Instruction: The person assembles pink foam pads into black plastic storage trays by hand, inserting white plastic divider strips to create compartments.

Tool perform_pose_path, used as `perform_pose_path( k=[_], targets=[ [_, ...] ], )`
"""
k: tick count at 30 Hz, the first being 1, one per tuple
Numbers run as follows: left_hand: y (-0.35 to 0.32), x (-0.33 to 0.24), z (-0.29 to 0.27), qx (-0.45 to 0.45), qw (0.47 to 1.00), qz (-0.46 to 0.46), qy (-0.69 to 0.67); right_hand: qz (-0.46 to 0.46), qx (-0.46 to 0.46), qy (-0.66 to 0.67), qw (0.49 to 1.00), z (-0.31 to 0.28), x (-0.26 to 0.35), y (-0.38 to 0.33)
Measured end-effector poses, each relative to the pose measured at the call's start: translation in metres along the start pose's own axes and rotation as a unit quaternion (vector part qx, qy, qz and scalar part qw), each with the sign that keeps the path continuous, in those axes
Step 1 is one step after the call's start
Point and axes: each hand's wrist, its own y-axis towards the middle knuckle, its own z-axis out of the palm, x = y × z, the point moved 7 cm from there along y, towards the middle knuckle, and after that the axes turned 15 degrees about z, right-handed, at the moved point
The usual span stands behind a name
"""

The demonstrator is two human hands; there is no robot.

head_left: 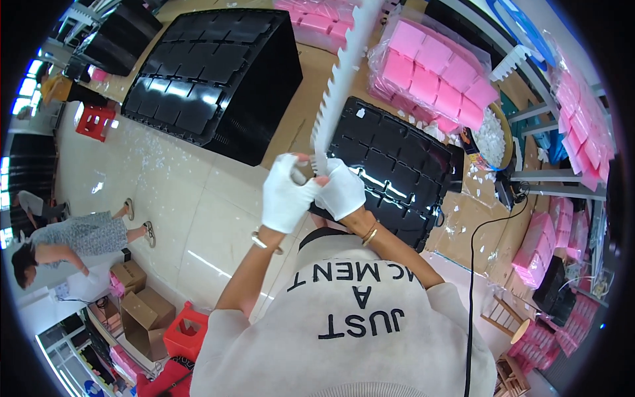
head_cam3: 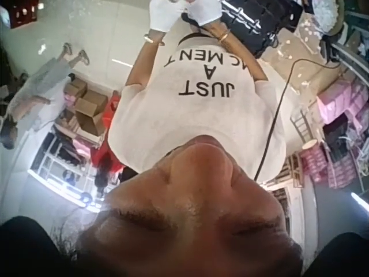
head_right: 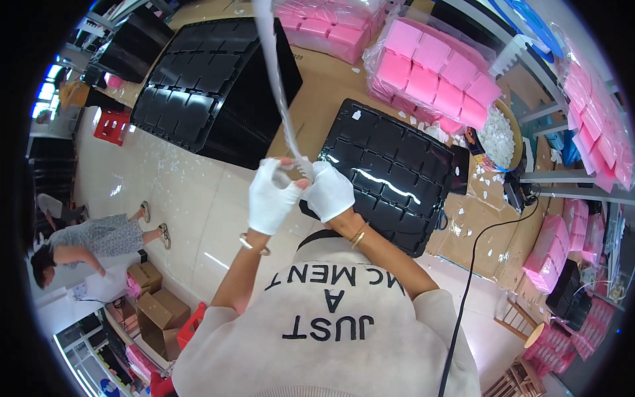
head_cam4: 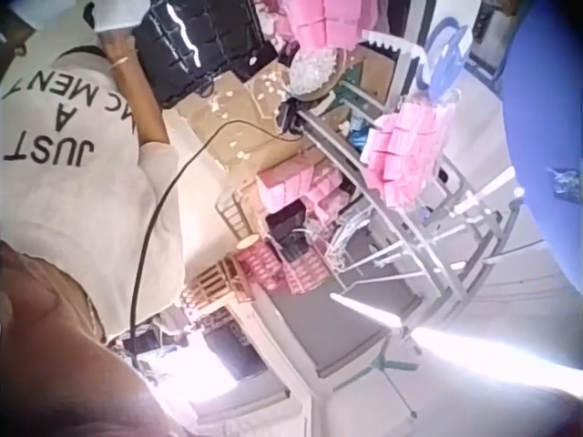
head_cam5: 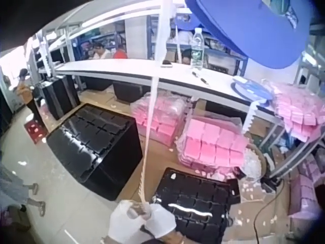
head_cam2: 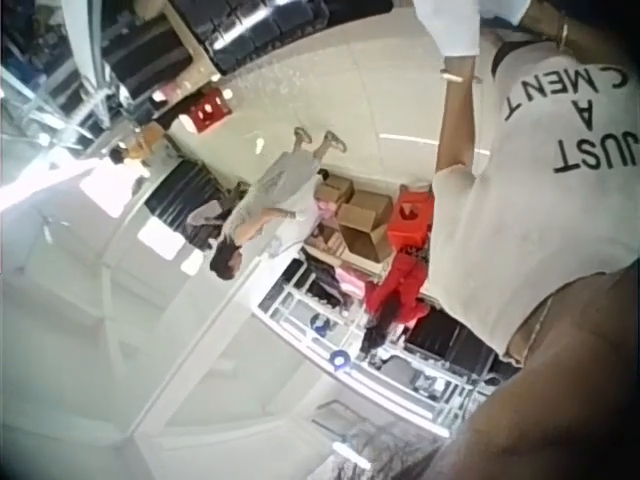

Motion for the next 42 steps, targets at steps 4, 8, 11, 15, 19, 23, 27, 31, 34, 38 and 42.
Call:
perform_pose_path(
  k=[4,8,11,15,19,23,27,31,34,38,42],
  targets=[
    [0.009,-0.019,0.021,-0.061,0.998,0.029,0.011,-0.092,-0.029,-0.046,0.994,0.012,-0.008,-0.009],
    [0.01,-0.009,0.03,-0.093,0.994,-0.017,-0.05,0.017,0.007,-0.019,1.0,0.013,-0.016,-0.012],
    [0.011,-0.009,0.032,-0.076,0.996,-0.021,-0.049,0.037,0.07,-0.007,0.997,0.014,-0.011,-0.019],
    [0.012,-0.001,0.035,-0.04,0.998,0.013,-0.036,-0.031,0.022,-0.009,0.999,0.005,-0.013,-0.021],
    [0.006,0.013,0.034,-0.073,0.976,-0.092,-0.185,0.113,0.029,0.144,0.983,-0.034,-0.038,-0.006],
    [0.001,0.01,0.039,-0.049,0.969,-0.119,-0.213,0.116,0.023,0.215,0.969,-0.053,-0.021,0.007],
    [-0.002,0.005,0.045,-0.041,0.967,-0.111,-0.224,0.15,0.045,0.159,0.975,-0.05,-0.021,0.013],
    [-0.009,0.018,0.05,-0.001,0.976,-0.1,-0.191,0.142,0.038,0.173,0.974,-0.048,-0.028,0.014],
    [-0.017,0.023,0.053,0.072,0.983,-0.133,-0.099,0.058,-0.004,0.129,0.99,-0.053,-0.011,0.007],
    [-0.016,0.005,0.026,-0.058,0.993,0.04,0.091,-0.098,-0.087,0.068,0.989,-0.055,0.014,-0.015],
    [-0.018,0.023,0.002,-0.106,0.975,0.051,0.189,-0.015,0.015,0.093,0.995,-0.064,-0.002,-0.007]
  ],
)
